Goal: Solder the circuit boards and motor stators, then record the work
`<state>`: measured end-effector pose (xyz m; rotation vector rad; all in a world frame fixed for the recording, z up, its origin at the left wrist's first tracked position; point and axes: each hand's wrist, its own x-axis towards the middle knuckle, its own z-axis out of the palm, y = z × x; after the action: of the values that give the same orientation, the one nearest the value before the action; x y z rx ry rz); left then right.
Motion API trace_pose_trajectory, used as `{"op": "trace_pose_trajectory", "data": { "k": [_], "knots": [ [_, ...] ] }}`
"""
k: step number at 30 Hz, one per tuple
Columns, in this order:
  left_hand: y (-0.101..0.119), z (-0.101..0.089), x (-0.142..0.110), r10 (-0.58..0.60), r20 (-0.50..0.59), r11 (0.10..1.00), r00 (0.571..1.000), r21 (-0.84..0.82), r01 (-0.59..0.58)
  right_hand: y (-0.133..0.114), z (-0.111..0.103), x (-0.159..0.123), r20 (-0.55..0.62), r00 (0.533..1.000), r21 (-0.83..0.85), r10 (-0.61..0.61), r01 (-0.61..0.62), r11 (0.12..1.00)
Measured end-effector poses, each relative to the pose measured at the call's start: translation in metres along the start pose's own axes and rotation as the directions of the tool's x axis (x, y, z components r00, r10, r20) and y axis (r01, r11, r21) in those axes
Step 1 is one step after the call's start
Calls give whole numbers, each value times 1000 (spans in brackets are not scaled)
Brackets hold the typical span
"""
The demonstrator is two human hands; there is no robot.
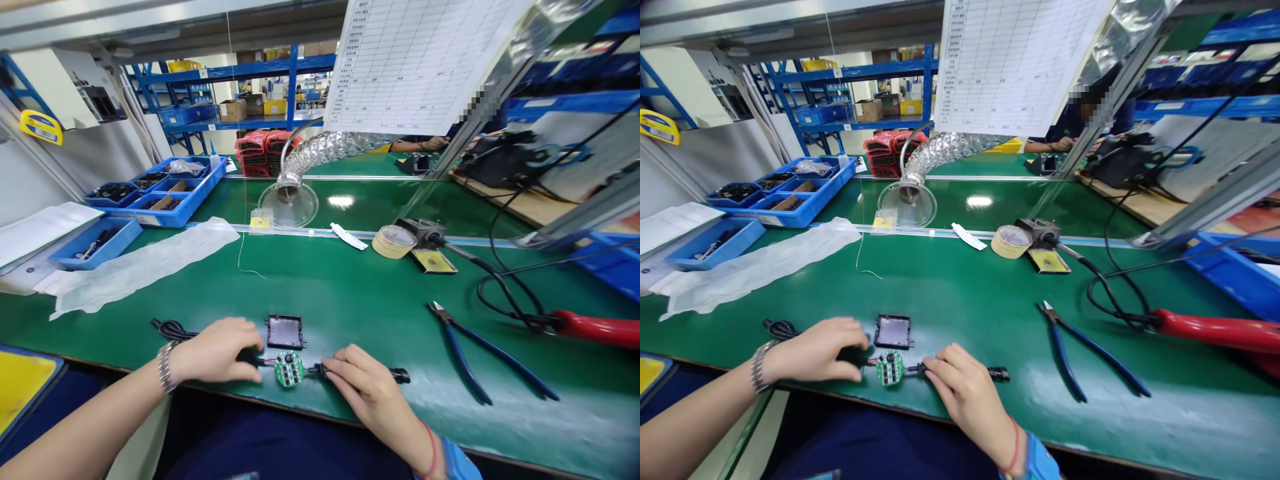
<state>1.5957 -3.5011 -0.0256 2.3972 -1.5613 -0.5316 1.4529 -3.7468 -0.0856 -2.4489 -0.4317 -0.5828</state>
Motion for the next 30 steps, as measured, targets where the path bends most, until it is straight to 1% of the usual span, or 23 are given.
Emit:
{"op": "trace_pose_trajectory", "data": {
  "k": [1, 2, 3, 6, 8, 9, 11, 13, 15, 17, 19, 20, 21, 22, 23, 24, 26, 27, 29, 30],
  "knots": [
    [1, 2, -9, 1, 44, 1000, 999, 0, -1, 0, -1, 2, -7, 1000, 12, 7, -7, 1000],
    [0, 4, -15, -26, 57, 1000, 998, -6, 26, 0, -1, 5, -15, 1000, 17, 10, -10, 1000],
    [-1, 5, -19, -69, 42, 997, 997, -17, 70, 0, -1, 9, -24, 1000, 17, 14, -13, 1000],
    [-9, 4, -19, -189, -85, 982, 978, -49, 185, 4, 1, 22, -54, 998, -19, 27, -28, 999],
    [-16, 1, -13, -225, -152, 974, 962, -45, 221, 8, 3, 30, -45, 998, -75, 48, -51, 996],
    [-20, 0, -9, -233, -160, 972, 959, -42, 229, 11, 5, 33, -27, 998, -108, 63, -65, 992],
    [-25, 0, -2, -246, -141, 969, 959, -50, 241, 16, 8, 38, 17, 995, -174, 103, -98, 980],
    [-26, 5, 2, -251, -119, 968, 961, -58, 245, 19, 12, 40, 51, 988, -236, 146, -130, 963],
    [-25, 11, 3, -250, -124, 968, 960, -43, 247, 20, 14, 41, 73, 981, -288, 179, -151, 946],
    [-25, 13, 4, -212, -130, 977, 968, -22, 211, 20, 14, 41, 90, 979, -312, 183, -147, 939],
    [-33, 6, 5, -143, -134, 990, 981, -20, 142, 22, 11, 40, 91, 984, -275, 152, -122, 954],
    [-43, -1, 7, -144, -162, 989, 976, -10, 145, 24, 10, 39, 73, 989, -237, 129, -109, 965],
    [-56, -9, 8, -187, -211, 981, 959, 9, 194, 26, 9, 38, 40, 993, -194, 112, -102, 976],
    [-73, -19, 8, -259, -281, 960, 924, 33, 279, 29, 8, 37, -2, 995, -154, 102, -101, 983],
    [-92, -30, 6, -380, -366, 902, 849, 59, 428, 31, 7, 37, -48, 994, -123, 100, -105, 987],
    [-113, -40, 2, -469, -421, 839, 776, 61, 540, 34, 7, 36, -89, 991, -106, 102, -112, 988],
    [-152, -57, -11, -588, -463, 731, 663, 47, 681, 38, 10, 35, -142, 985, -102, 102, -117, 988],
    [-168, -62, -21, -640, -468, 676, 609, 33, 736, 39, 12, 34, -152, 984, -107, 94, -111, 988],
    [-190, -68, -40, -717, -462, 586, 521, 5, 811, 42, 15, 33, -156, 985, -120, 73, -92, 988],
    [-196, -69, -48, -742, -456, 555, 490, -8, 832, 44, 17, 33, -159, 985, -127, 62, -83, 988]
  ]
}}
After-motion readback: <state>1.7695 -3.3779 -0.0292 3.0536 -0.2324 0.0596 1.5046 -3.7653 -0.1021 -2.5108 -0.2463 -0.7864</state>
